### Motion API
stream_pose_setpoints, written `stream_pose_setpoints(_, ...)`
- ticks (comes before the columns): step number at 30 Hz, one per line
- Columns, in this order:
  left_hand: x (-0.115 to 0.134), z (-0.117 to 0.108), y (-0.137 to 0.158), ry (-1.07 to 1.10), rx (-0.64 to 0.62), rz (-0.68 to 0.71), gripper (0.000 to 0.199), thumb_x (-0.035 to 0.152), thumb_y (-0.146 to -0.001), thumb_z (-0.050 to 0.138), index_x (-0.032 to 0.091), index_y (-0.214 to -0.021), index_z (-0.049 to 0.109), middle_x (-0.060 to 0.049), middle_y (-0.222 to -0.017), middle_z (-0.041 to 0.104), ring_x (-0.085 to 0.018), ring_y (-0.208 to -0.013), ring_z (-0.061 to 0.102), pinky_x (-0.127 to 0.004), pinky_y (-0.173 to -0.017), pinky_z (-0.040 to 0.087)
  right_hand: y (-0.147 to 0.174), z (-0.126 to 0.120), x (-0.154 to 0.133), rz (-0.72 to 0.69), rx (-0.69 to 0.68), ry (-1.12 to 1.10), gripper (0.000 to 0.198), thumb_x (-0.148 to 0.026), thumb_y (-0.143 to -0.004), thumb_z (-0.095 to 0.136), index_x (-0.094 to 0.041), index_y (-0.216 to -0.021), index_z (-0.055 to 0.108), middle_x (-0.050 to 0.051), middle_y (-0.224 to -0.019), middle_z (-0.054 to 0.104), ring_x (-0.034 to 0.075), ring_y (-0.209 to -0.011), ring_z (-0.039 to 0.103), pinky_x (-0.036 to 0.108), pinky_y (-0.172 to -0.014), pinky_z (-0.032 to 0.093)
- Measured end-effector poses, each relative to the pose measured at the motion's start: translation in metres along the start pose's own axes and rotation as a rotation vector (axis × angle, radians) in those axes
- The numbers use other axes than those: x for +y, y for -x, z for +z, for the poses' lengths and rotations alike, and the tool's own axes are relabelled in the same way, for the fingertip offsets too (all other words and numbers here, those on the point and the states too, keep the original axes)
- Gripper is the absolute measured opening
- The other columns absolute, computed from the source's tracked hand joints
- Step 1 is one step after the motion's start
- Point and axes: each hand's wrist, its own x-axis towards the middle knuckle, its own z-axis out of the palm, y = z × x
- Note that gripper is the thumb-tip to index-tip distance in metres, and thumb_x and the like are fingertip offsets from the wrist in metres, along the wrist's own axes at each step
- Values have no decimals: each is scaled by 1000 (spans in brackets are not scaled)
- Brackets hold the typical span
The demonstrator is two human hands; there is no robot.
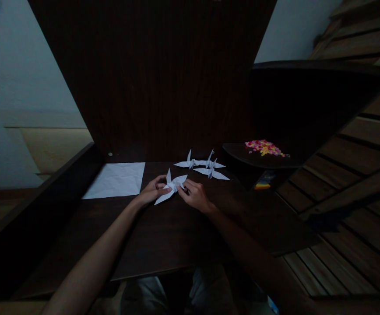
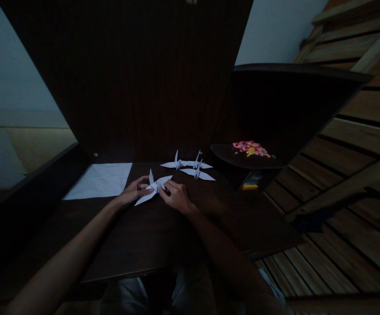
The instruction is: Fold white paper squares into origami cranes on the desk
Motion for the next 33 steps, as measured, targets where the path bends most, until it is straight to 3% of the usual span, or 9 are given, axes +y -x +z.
stream_pose_setpoints(5,1,0,2,54,-34,10,80,24,-60,82,16,-129,44,0,-73,67,-13,-61,62,-22,-56,46,2,0,-3,-15,8,-34,25,-37,-87,51,-20,-70,61,3,-66,55,14,-59,47,27,-59,35)
stream_pose_setpoints(9,5,0,3,208,-34,19,69,18,-61,79,16,-123,49,-2,-78,69,-16,-68,65,-24,-64,49,5,0,-2,4,21,-29,34,-42,-84,54,-21,-58,55,1,-58,51,12,-52,43,27,-55,33)
stream_pose_setpoints(14,14,-4,6,436,-22,47,51,11,-65,73,15,-114,59,0,-69,62,-9,-54,55,-20,-54,45,5,-1,2,15,17,-1,43,-42,-89,45,-21,-51,45,0,-51,42,12,-49,36,28,-54,29)
stream_pose_setpoints(20,15,-11,7,581,1,43,46,9,-69,66,17,-114,63,2,-63,55,-7,-51,48,-20,-58,47,4,-1,3,83,37,-143,47,-45,-90,43,-21,-49,46,1,-52,44,13,-50,40,29,-57,32)
stream_pose_setpoints(25,15,-10,6,464,8,40,48,10,-67,68,16,-114,62,-2,-75,64,-9,-60,57,-21,-62,48,-1,1,2,294,97,-430,50,-53,-89,39,-21,-53,53,1,-50,49,13,-48,47,28,-54,36)
stream_pose_setpoints(28,13,-8,4,321,0,47,53,13,-63,72,14,-115,61,-5,-80,68,-13,-65,61,-21,-60,46,-8,3,6,505,104,-674,46,-57,-85,41,-19,-62,56,-1,-52,52,9,-39,42,25,-42,30)
stream_pose_setpoints(33,8,-3,4,85,-56,58,65,22,-60,76,14,-121,55,-2,-69,68,-12,-53,58,-20,-49,38,-16,6,10,753,80,-886,37,-58,-72,57,-21,-75,52,-8,-44,46,7,-33,40,20,-33,20)
